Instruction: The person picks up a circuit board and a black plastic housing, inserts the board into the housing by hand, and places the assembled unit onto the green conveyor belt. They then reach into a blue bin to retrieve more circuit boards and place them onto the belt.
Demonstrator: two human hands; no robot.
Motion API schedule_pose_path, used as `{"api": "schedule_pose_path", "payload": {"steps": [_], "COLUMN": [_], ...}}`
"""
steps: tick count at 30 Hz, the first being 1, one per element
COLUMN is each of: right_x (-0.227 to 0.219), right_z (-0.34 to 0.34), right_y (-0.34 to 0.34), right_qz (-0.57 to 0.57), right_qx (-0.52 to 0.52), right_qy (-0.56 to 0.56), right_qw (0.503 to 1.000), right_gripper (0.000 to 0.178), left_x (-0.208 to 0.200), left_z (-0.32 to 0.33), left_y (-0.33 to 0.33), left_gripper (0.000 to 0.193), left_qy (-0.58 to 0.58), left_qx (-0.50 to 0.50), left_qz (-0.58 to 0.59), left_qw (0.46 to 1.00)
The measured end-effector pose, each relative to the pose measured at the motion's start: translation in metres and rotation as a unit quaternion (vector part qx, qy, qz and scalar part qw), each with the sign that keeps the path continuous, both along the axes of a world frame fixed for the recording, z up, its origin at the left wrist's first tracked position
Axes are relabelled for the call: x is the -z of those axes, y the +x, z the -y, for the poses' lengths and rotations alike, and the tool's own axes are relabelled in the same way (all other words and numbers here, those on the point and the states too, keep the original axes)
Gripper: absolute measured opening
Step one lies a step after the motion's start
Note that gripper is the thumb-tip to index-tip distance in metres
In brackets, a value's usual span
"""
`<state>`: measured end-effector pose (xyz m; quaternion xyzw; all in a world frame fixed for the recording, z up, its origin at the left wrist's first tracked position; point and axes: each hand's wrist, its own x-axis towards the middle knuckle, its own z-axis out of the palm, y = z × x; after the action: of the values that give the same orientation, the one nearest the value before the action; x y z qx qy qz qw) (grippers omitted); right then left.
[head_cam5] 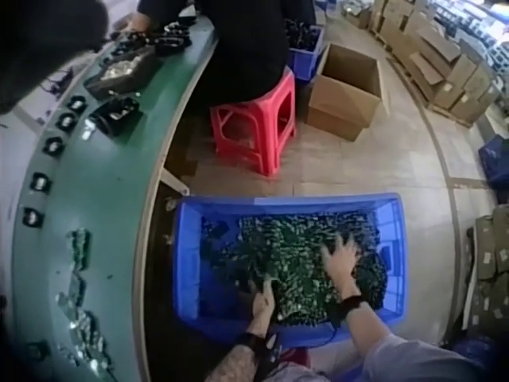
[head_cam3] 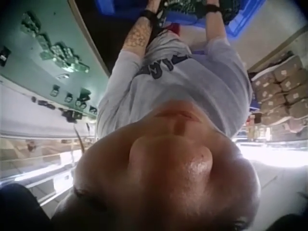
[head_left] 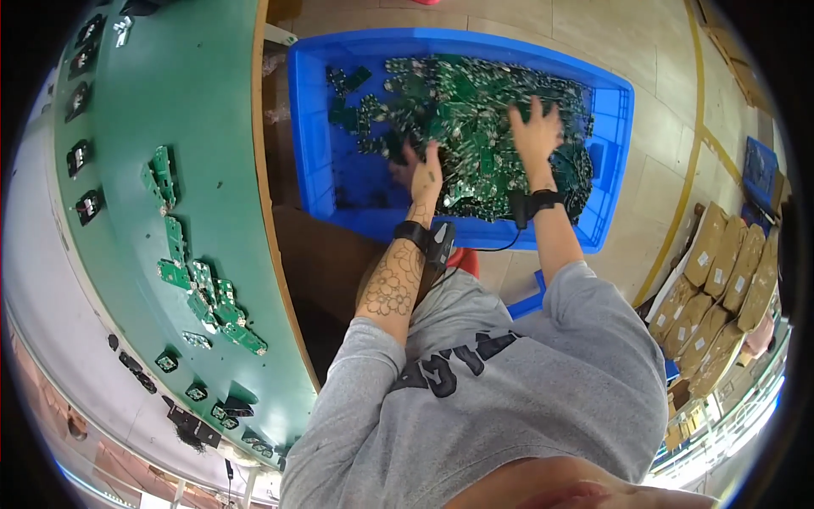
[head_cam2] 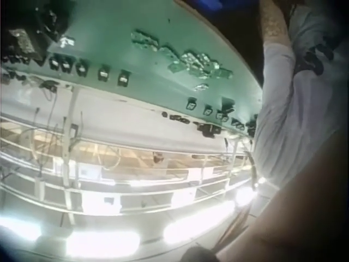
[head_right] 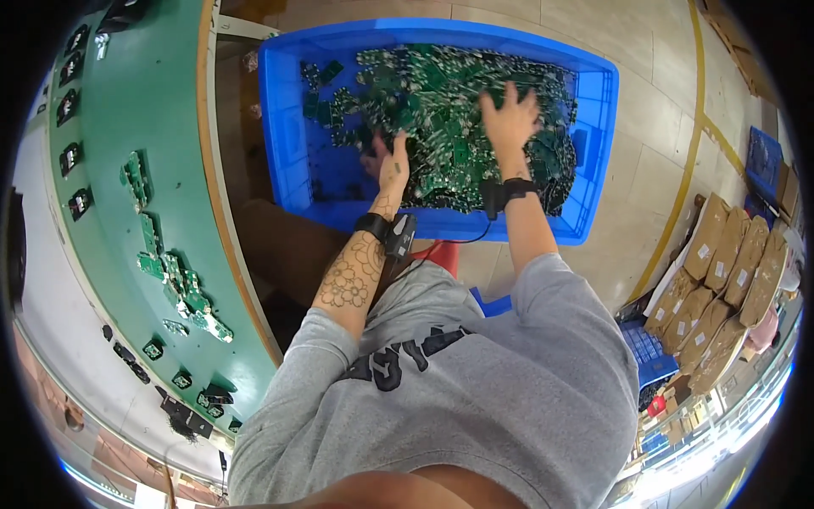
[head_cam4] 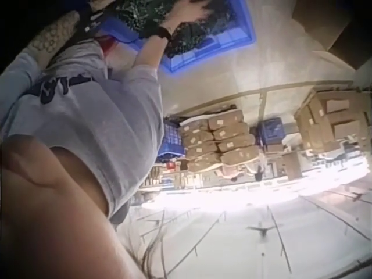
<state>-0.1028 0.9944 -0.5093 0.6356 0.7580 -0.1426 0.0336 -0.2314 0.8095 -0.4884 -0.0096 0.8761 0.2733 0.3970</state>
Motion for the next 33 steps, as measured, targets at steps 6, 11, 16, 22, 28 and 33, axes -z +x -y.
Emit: {"api": "schedule_pose_path", "payload": {"steps": [6,11,16,22,28,33], "right_x": [-0.036,0.016,-0.014,-0.034,-0.068,-0.147], "right_z": [0.020,0.017,0.081,0.108,0.110,0.099], "right_y": [-0.005,0.016,-0.062,-0.049,-0.061,-0.067], "right_qz": [-0.270,-0.029,-0.109,-0.292,-0.478,-0.535], "right_qx": [-0.191,0.001,-0.042,0.016,0.018,-0.059], "right_qy": [0.004,0.029,-0.051,-0.119,-0.115,-0.008], "right_qw": [0.944,0.999,0.992,0.949,0.871,0.843], "right_gripper": [0.064,0.070,0.066,0.054,0.047,0.046], "left_x": [0.000,0.005,0.039,-0.026,-0.068,-0.123], "left_z": [0.017,-0.009,0.019,-0.013,-0.026,-0.043], "left_y": [-0.030,-0.009,-0.031,0.001,0.011,0.018], "left_gripper": [0.065,0.086,0.097,0.068,0.035,0.044], "left_qy": [-0.010,-0.020,0.124,0.320,0.444,0.464], "left_qx": [-0.014,-0.034,-0.119,-0.138,-0.136,-0.110], "left_qz": [-0.130,0.061,0.089,0.235,0.138,-0.009], "left_qw": [0.991,0.997,0.981,0.907,0.875,0.879]}}
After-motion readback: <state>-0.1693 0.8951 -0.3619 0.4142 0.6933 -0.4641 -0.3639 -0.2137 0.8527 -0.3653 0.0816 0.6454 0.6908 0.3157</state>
